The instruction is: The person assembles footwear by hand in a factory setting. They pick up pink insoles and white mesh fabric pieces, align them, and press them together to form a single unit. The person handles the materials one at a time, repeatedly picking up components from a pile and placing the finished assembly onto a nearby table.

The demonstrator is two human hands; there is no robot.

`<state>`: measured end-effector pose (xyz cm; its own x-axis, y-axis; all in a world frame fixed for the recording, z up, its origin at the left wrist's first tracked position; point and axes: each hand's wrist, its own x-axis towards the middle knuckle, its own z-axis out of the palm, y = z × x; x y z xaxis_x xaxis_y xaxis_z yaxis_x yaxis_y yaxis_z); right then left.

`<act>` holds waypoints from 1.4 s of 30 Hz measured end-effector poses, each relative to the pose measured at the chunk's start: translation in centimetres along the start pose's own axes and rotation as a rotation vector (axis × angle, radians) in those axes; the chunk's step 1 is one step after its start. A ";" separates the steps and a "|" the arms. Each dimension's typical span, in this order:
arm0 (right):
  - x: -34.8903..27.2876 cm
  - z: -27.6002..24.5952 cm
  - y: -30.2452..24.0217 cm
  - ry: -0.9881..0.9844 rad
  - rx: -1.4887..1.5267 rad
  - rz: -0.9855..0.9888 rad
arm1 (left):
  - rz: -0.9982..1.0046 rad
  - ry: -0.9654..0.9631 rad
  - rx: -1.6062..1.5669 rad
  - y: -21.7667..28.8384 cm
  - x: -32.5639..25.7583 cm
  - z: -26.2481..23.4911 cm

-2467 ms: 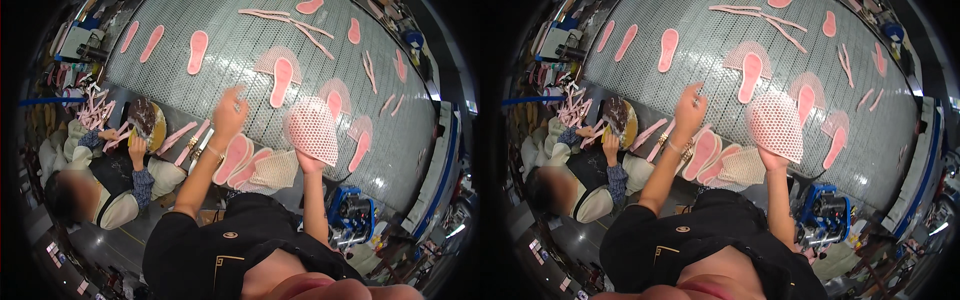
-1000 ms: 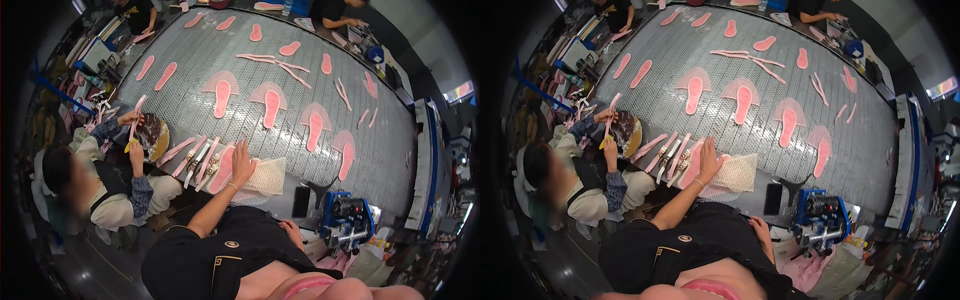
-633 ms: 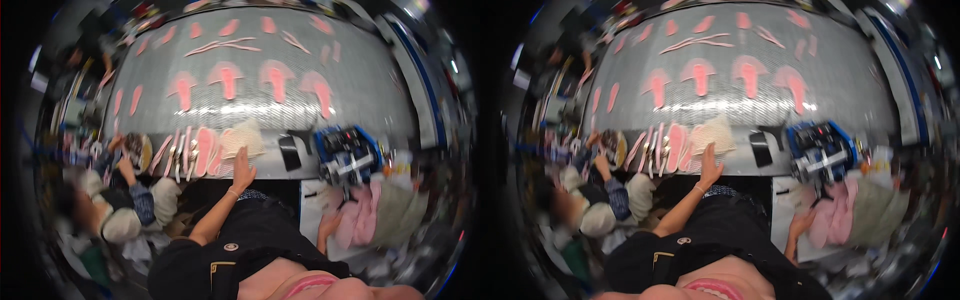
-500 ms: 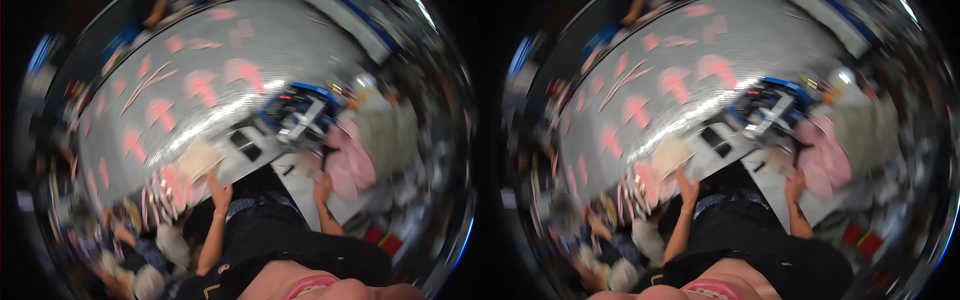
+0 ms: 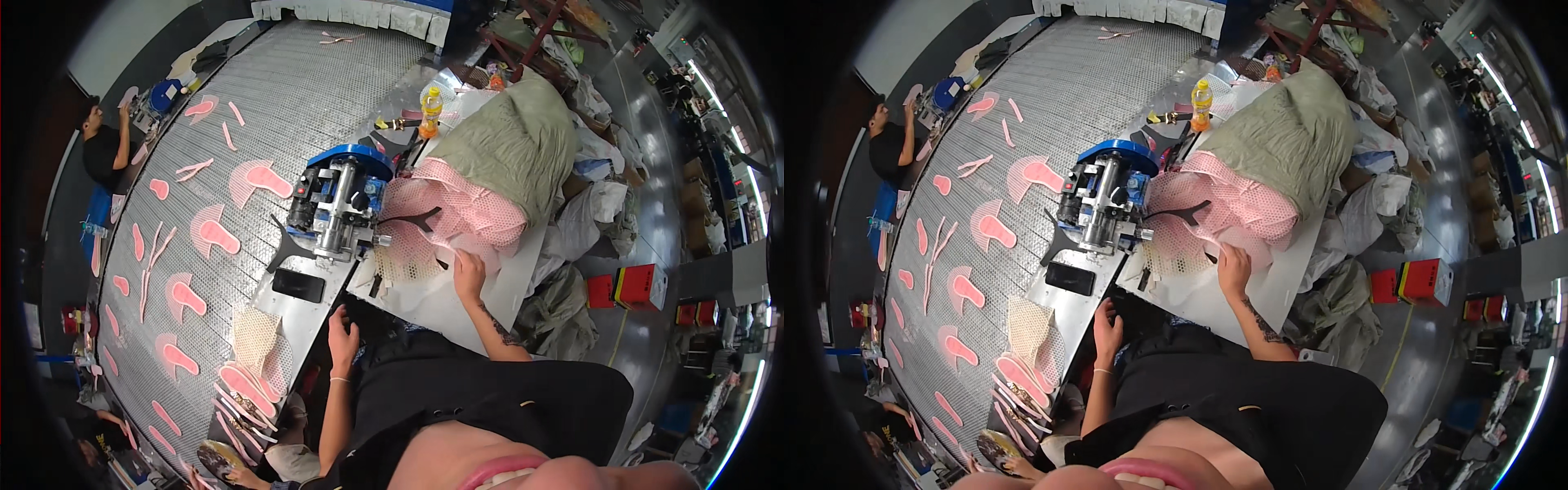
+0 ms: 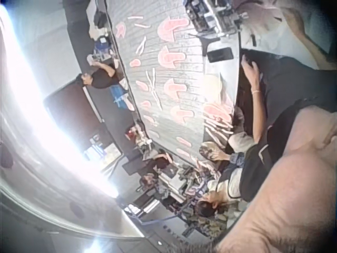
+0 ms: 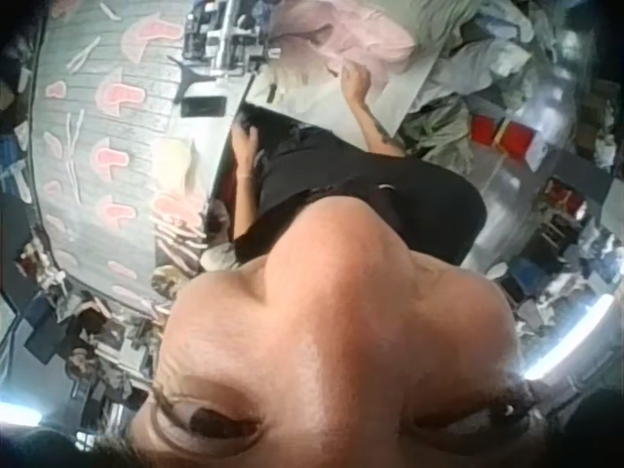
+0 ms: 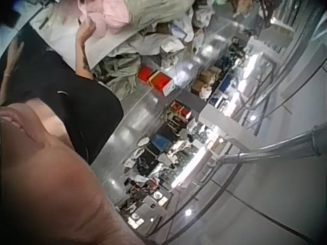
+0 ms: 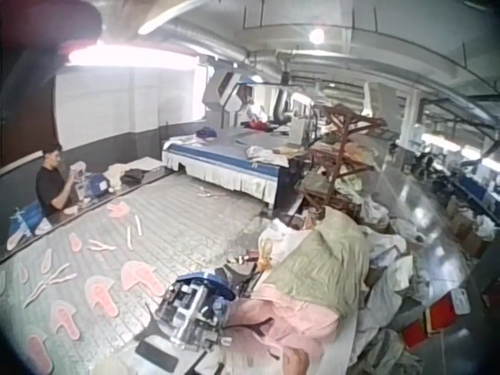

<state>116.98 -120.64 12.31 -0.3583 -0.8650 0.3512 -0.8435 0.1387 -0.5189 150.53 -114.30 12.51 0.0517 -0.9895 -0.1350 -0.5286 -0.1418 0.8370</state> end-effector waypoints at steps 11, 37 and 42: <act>4.3 -8.6 -3.8 0.120 0.410 -0.065 | 0.113 -0.545 -0.595 15.0 3.7 5.9; -3.1 -4.9 -8.9 -0.917 0.895 0.060 | -0.219 -0.131 -0.766 9.9 2.7 0.7; -4.1 -4.7 -10.5 -0.955 0.954 0.198 | -0.246 -0.113 -0.607 8.6 2.7 -0.4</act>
<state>125.40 -116.33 19.97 0.3017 -0.9172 -0.2602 -0.0697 0.2510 -0.9655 146.44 -118.16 19.55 0.0033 -0.9219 -0.3873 0.0606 -0.3864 0.9203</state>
